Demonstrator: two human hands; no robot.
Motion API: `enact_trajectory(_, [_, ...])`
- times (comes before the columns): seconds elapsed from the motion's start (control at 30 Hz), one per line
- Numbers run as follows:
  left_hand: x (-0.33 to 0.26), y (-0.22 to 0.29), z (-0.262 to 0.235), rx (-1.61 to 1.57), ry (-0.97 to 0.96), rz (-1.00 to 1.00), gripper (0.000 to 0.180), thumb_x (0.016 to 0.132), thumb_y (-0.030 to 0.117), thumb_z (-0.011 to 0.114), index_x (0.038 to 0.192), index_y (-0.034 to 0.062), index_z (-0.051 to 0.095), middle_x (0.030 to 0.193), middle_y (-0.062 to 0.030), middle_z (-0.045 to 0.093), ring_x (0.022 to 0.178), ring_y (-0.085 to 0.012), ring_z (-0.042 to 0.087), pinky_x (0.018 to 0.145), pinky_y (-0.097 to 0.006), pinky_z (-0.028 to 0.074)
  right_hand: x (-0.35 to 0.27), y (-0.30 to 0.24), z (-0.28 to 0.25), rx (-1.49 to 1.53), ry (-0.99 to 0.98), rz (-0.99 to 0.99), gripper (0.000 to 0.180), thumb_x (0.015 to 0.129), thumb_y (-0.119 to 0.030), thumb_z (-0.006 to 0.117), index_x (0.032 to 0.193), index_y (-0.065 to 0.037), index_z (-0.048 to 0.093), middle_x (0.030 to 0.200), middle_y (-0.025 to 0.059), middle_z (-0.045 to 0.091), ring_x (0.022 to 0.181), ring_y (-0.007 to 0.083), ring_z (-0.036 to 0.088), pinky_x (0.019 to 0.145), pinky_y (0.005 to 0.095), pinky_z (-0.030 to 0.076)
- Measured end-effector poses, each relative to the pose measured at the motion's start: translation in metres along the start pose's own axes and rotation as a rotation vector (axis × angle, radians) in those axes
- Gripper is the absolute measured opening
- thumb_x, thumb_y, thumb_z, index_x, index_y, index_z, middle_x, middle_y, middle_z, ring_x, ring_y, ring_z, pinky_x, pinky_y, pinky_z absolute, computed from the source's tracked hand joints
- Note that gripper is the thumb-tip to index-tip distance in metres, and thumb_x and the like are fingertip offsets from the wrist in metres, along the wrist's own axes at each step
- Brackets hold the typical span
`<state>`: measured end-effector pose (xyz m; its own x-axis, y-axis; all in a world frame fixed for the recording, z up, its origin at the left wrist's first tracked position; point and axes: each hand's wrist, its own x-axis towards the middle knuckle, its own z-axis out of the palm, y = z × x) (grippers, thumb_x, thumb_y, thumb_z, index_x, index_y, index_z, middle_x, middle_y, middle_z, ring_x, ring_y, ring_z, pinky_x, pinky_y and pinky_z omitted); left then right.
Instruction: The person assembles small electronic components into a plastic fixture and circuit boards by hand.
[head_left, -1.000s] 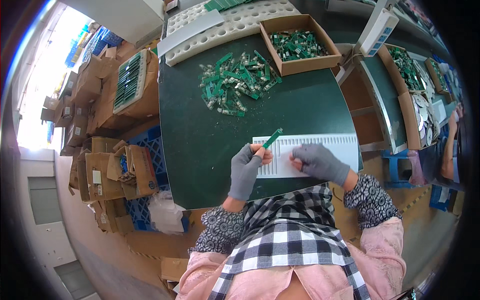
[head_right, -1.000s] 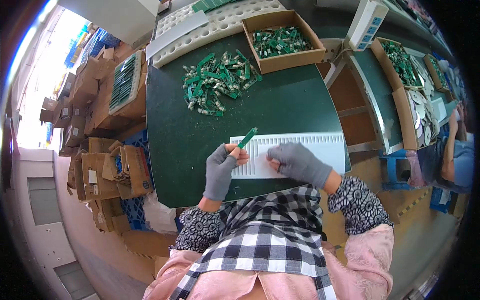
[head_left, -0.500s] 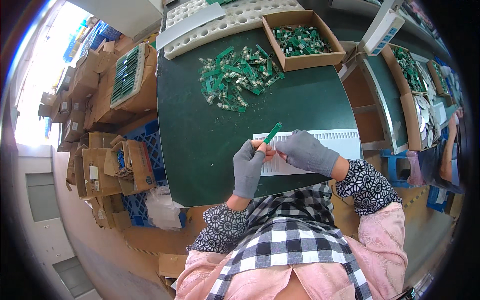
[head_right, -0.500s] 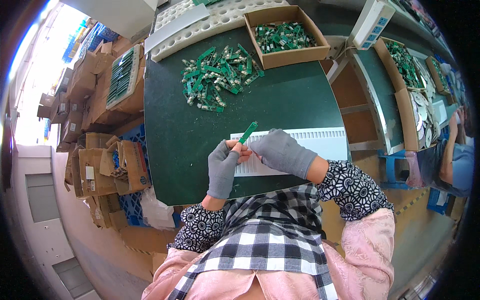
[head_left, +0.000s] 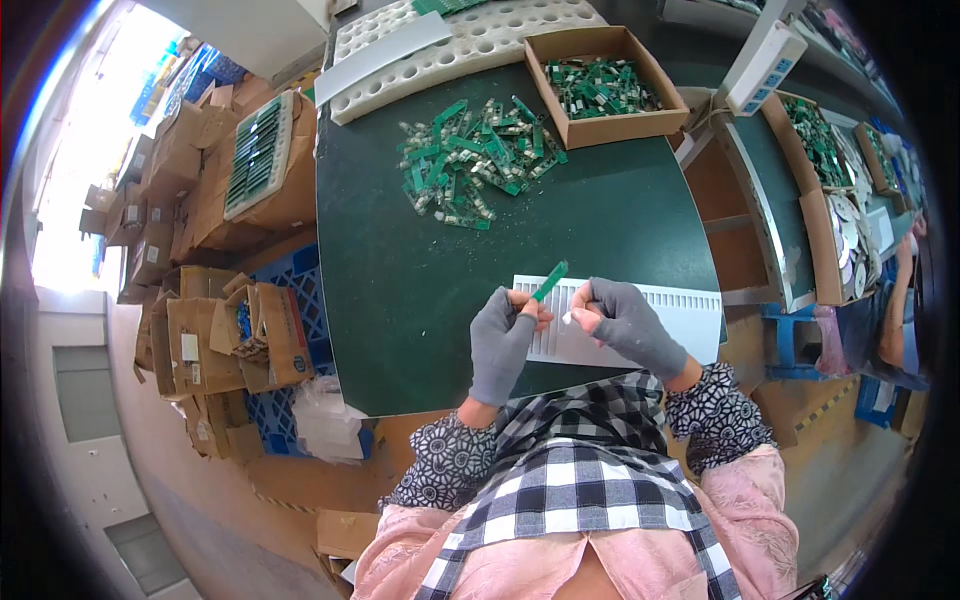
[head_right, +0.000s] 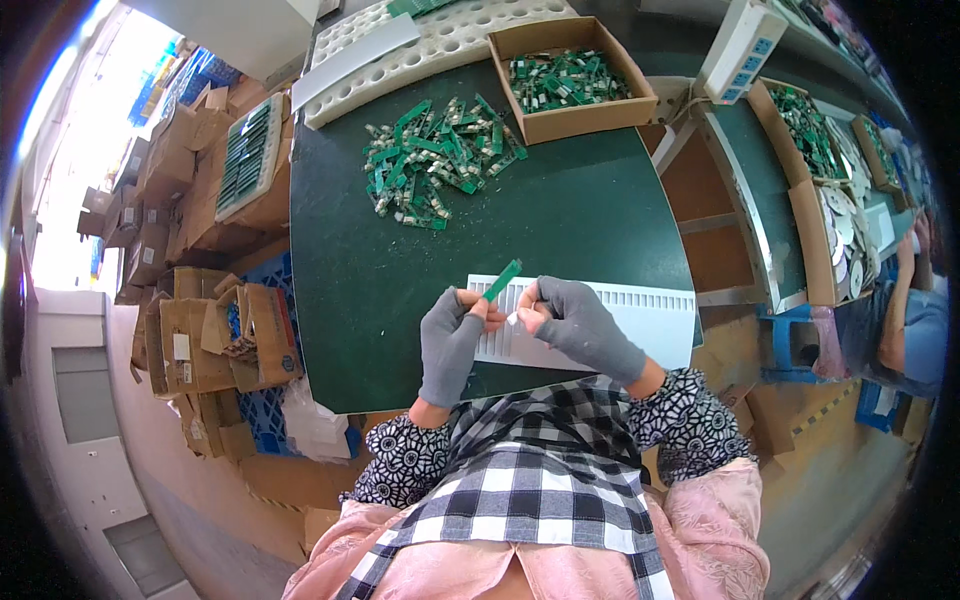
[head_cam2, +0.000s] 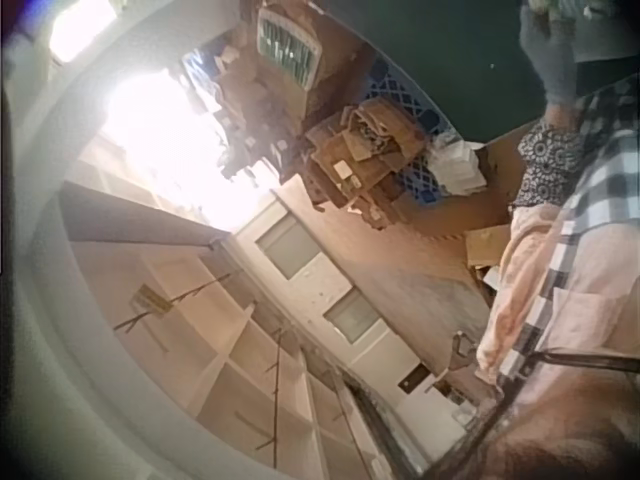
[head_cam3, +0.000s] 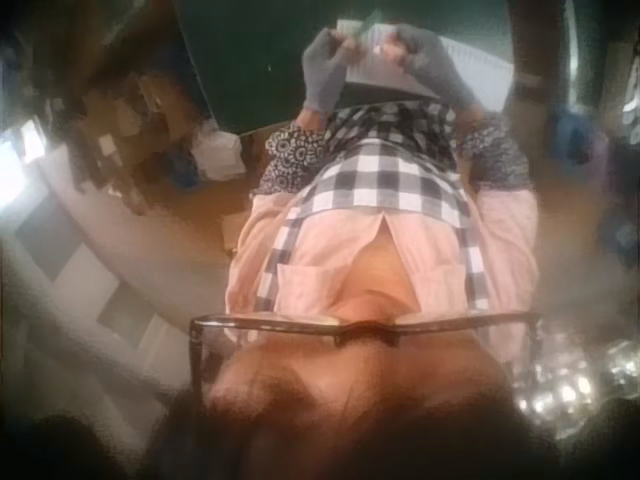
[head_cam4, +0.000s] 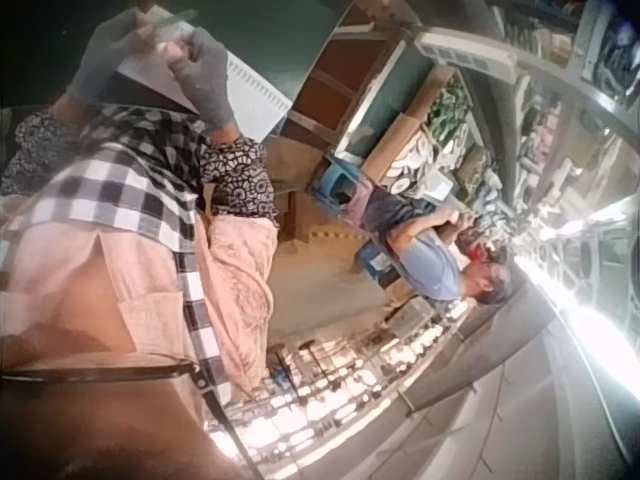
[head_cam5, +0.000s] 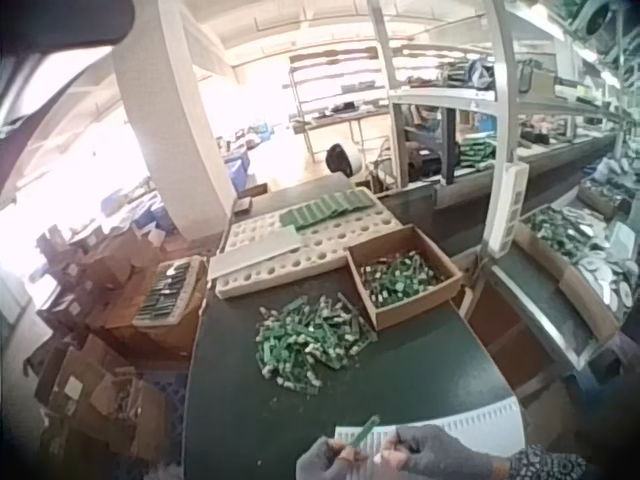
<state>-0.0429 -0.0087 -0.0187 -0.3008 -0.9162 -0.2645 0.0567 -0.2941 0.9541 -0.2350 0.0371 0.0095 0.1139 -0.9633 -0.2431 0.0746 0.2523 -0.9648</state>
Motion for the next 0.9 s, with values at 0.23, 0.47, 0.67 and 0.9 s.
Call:
enact_trajectory(0.23, [-0.002, 0.008, -0.004, 0.032, -0.138, -0.062, 0.008, 0.096, 0.001, 0.053, 0.095, -0.0060, 0.056, 0.092, -0.0121, 0.066, 0.087, -0.0143, 0.068, 0.080, -0.025, 0.056, 0.006, 0.014, 0.011, -0.281, 0.233, -0.137, 0.016, 0.088, -0.017, 0.065, 0.090, -0.002, 0.063, 0.060, -0.0029, 0.046, 0.056, 0.0049, 0.041, 0.052, 0.0243, 0.034])
enact_trajectory(0.47, [-0.002, 0.004, -0.006, 0.046, -0.139, -0.045, 0.008, 0.096, 0.002, 0.054, 0.095, -0.0060, 0.056, 0.092, -0.0120, 0.066, 0.087, -0.0148, 0.068, 0.080, -0.024, 0.055, 0.011, 0.016, 0.020, -0.381, 0.298, -0.134, 0.013, 0.087, -0.015, 0.067, 0.091, -0.003, 0.063, 0.057, -0.0003, 0.048, 0.053, 0.0080, 0.043, 0.052, 0.0271, 0.038])
enact_trajectory(0.67, [-0.002, 0.004, -0.007, 0.042, -0.141, -0.039, 0.008, 0.096, 0.002, 0.055, 0.096, -0.0064, 0.057, 0.093, -0.0114, 0.066, 0.088, -0.0145, 0.068, 0.079, -0.024, 0.055, 0.013, 0.015, 0.021, -0.428, 0.321, -0.133, 0.013, 0.086, -0.015, 0.067, 0.091, -0.004, 0.062, 0.058, 0.0012, 0.049, 0.053, 0.0095, 0.045, 0.052, 0.0285, 0.039])
enact_trajectory(0.9, [-0.001, 0.003, -0.007, 0.061, -0.146, -0.042, 0.010, 0.096, 0.002, 0.055, 0.097, -0.0073, 0.057, 0.094, -0.0115, 0.066, 0.089, -0.0148, 0.068, 0.080, -0.024, 0.055, 0.014, 0.018, 0.021, -0.453, 0.327, -0.149, 0.012, 0.087, -0.014, 0.067, 0.091, -0.005, 0.062, 0.057, 0.0017, 0.049, 0.052, 0.0112, 0.047, 0.051, 0.0300, 0.039])
